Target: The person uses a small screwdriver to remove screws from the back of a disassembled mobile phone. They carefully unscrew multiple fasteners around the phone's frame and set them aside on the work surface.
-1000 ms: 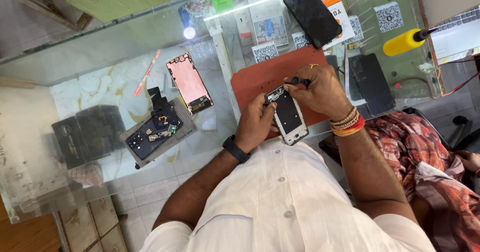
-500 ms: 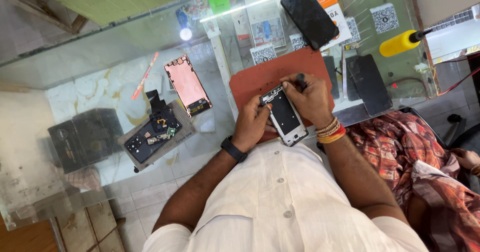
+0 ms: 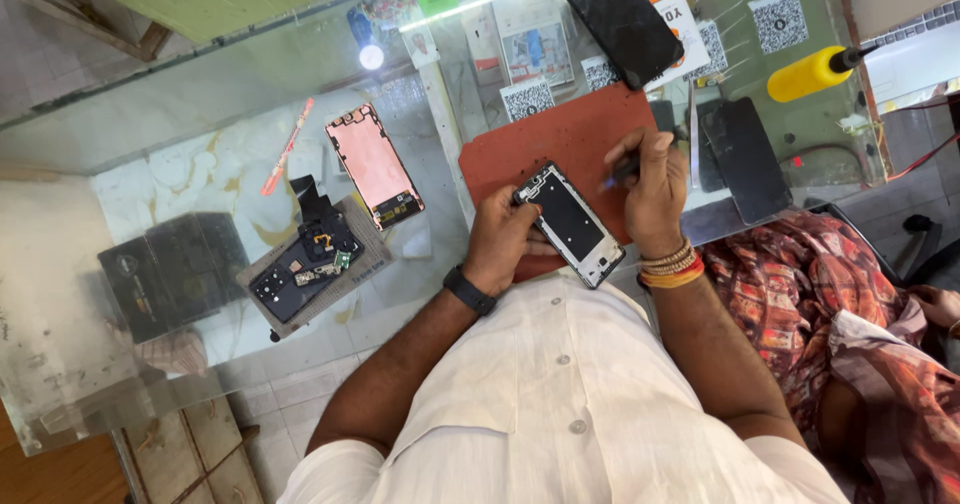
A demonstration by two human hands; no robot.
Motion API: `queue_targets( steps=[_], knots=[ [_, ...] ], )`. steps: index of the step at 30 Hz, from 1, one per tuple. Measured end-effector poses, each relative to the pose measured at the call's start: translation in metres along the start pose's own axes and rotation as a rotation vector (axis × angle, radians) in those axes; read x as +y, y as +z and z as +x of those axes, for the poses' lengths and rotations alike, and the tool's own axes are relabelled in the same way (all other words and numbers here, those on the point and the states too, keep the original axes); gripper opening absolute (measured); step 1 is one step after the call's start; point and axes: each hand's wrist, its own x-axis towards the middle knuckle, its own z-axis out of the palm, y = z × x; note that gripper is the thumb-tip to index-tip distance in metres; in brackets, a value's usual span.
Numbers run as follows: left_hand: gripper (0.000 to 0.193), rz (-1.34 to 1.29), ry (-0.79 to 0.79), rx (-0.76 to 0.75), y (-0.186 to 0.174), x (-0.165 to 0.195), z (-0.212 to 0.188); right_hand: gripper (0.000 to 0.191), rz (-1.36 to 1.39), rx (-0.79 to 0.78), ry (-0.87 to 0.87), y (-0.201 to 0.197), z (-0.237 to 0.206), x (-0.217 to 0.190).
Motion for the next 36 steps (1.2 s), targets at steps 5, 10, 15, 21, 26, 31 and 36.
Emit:
queue_targets(
  steps=[5, 10, 15, 21, 26, 31, 36],
  knots=[
    [0.015, 0.026, -0.006, 0.041, 0.002, 0.001, 0.004, 0.044, 0.234, -0.040, 0.083, 0.007, -0.003, 0.004],
    [0.025, 0.076, 0.039, 0.069, 0.001, -0.002, 0.011, 0.009, 0.044, -0.185, -0.051, 0.015, -0.008, -0.002],
    [0.025, 0.079, 0.032, 0.059, -0.002, -0.003, 0.016, 0.017, -0.199, -0.232, -0.306, 0.022, -0.005, -0.010],
    [0.023, 0.068, 0.037, 0.059, -0.001, 0.000, 0.018, 0.016, -0.346, -0.215, -0.374, 0.023, -0.001, -0.013],
    [0.021, 0.130, 0.055, 0.066, 0.001, 0.003, 0.019, 0.015, -0.248, -0.209, -0.291, 0.022, 0.002, -0.006],
    [0.022, 0.142, 0.037, 0.074, 0.002, 0.005, 0.018, 0.017, -0.288, -0.252, -0.291, 0.021, 0.006, -0.007],
    [0.021, 0.165, 0.050, 0.075, 0.003, 0.007, 0.020, 0.016, -0.280, -0.233, -0.316, 0.026, 0.008, -0.012]
  ],
)
